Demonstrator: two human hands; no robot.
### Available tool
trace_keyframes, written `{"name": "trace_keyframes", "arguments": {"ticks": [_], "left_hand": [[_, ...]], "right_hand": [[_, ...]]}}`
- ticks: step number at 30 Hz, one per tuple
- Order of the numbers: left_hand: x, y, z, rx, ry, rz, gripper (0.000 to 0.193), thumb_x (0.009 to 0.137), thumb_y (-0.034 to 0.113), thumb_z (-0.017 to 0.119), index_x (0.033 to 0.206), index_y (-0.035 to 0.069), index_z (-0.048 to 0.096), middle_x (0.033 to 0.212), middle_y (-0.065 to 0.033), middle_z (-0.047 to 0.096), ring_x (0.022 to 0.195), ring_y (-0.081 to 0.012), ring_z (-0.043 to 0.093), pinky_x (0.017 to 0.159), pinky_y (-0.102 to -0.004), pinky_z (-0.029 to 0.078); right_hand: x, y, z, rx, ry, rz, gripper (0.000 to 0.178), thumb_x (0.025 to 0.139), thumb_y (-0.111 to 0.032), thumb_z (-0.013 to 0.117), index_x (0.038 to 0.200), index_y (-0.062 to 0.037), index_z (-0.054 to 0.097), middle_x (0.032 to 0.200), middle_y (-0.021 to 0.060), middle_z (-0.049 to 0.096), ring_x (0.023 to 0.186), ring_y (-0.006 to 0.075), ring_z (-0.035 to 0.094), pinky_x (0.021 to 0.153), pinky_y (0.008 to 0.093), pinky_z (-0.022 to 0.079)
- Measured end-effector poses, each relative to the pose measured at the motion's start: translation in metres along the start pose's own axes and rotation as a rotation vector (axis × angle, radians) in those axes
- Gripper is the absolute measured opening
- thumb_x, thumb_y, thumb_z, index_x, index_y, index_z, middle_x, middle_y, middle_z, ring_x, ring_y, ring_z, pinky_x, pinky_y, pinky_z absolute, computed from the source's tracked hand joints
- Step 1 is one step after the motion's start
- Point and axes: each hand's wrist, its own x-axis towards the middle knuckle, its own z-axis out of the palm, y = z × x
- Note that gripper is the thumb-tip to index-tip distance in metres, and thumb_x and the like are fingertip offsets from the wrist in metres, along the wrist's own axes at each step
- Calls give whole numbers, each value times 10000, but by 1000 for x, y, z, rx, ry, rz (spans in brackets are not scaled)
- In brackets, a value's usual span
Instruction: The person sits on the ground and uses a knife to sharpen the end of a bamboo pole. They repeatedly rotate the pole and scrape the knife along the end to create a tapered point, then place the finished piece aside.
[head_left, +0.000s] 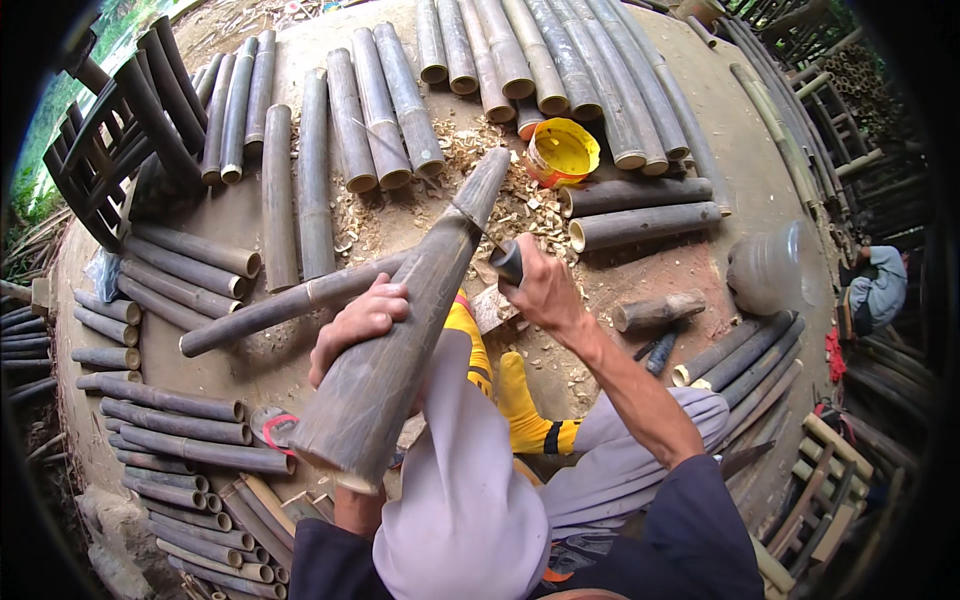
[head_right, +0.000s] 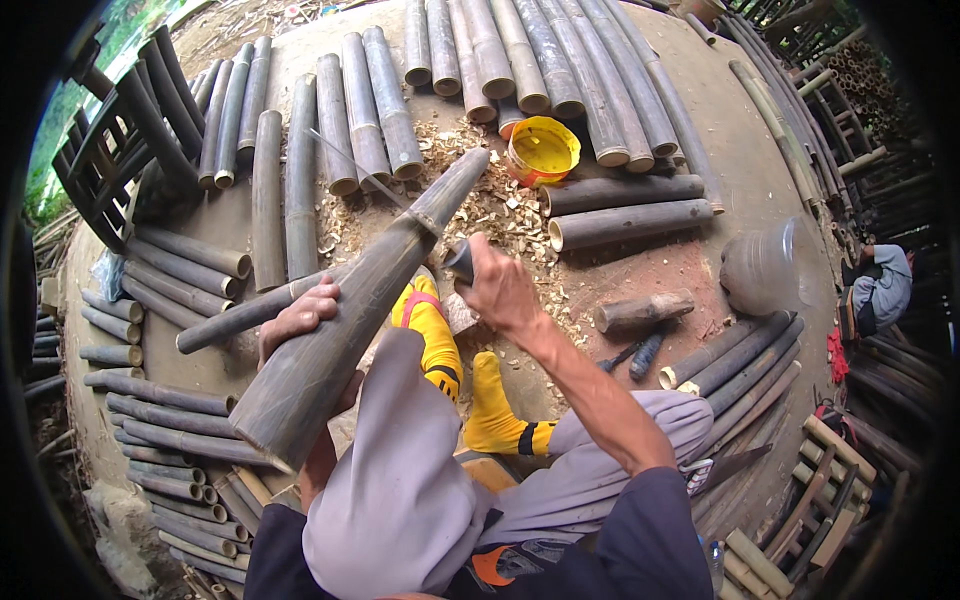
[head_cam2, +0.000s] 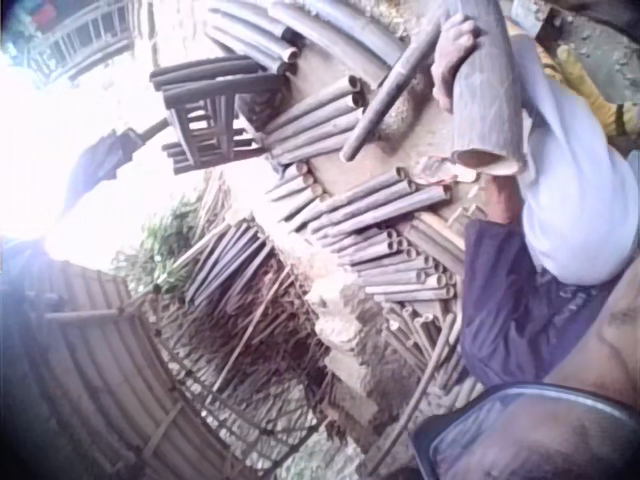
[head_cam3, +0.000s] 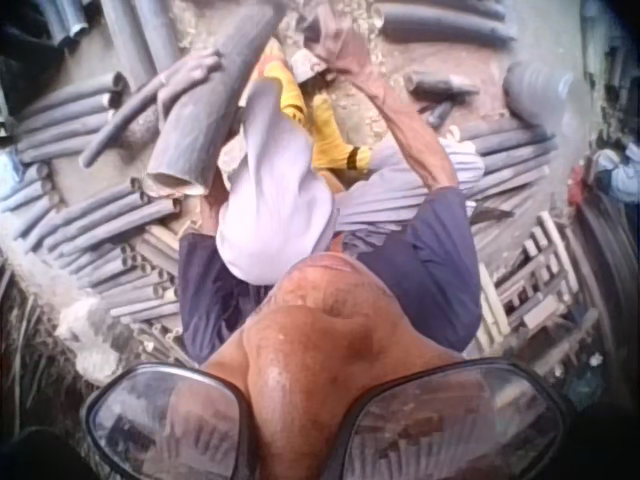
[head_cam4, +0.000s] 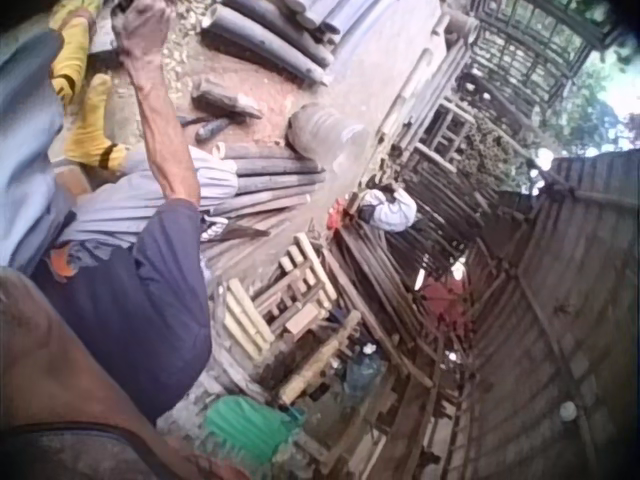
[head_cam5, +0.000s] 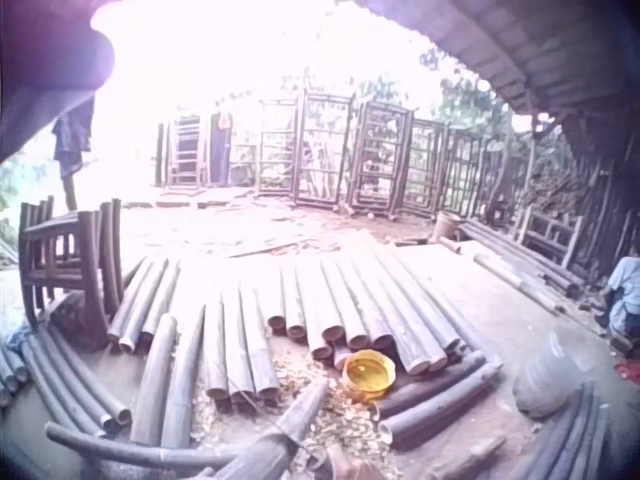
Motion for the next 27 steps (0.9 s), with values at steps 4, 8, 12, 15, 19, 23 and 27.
{"name": "trace_keyframes", "arguments": {"ticks": [4,8,12,15,19,23,27], "left_hand": [[-10,5,-6,17,6,-37,466,691,205,819,1023,32,542,1040,-170,642,1091,-313,589,1037,-538,375],[-9,8,-9,9,54,-40,453,696,215,817,1013,30,551,1036,-175,645,1084,-312,594,1035,-534,379],[-15,1,-5,-23,56,-11,418,720,211,795,1004,20,556,1032,-181,646,1077,-316,597,1030,-532,384],[-15,-7,-7,-12,69,10,424,723,219,793,1008,14,554,1034,-186,644,1077,-323,596,1026,-532,386],[-21,0,-12,12,67,-14,489,692,235,819,1030,12,546,1047,-191,638,1086,-327,591,1024,-532,388],[-20,0,-17,45,30,4,535,663,235,835,1049,15,536,1064,-193,629,1090,-326,588,1026,-529,386],[-25,-13,-31,102,-51,12,626,687,260,825,1134,56,437,1146,-160,559,1193,-341,501,1079,-520,320]], "right_hand": [[-13,-21,-6,146,37,-30,320,806,-138,673,987,-14,439,744,186,625,691,304,675,583,384,533],[-23,-68,-21,222,353,-243,312,805,-143,673,969,-17,440,698,181,606,661,310,672,562,385,529],[-11,-7,7,21,90,-119,313,802,-171,681,937,-13,447,704,177,622,638,340,663,545,413,516],[-7,-9,6,109,79,-41,328,807,-182,677,948,-4,440,731,212,632,645,353,662,545,409,521],[-26,-54,-5,231,253,-172,342,805,-183,688,970,-4,448,722,193,620,657,334,666,565,389,528],[-21,-21,15,40,145,-117,316,810,-150,670,985,8,460,764,201,625,638,308,662,551,388,547],[-24,15,14,137,111,196,315,792,-160,696,972,5,497,764,203,650,678,314,676,572,388,539]]}}
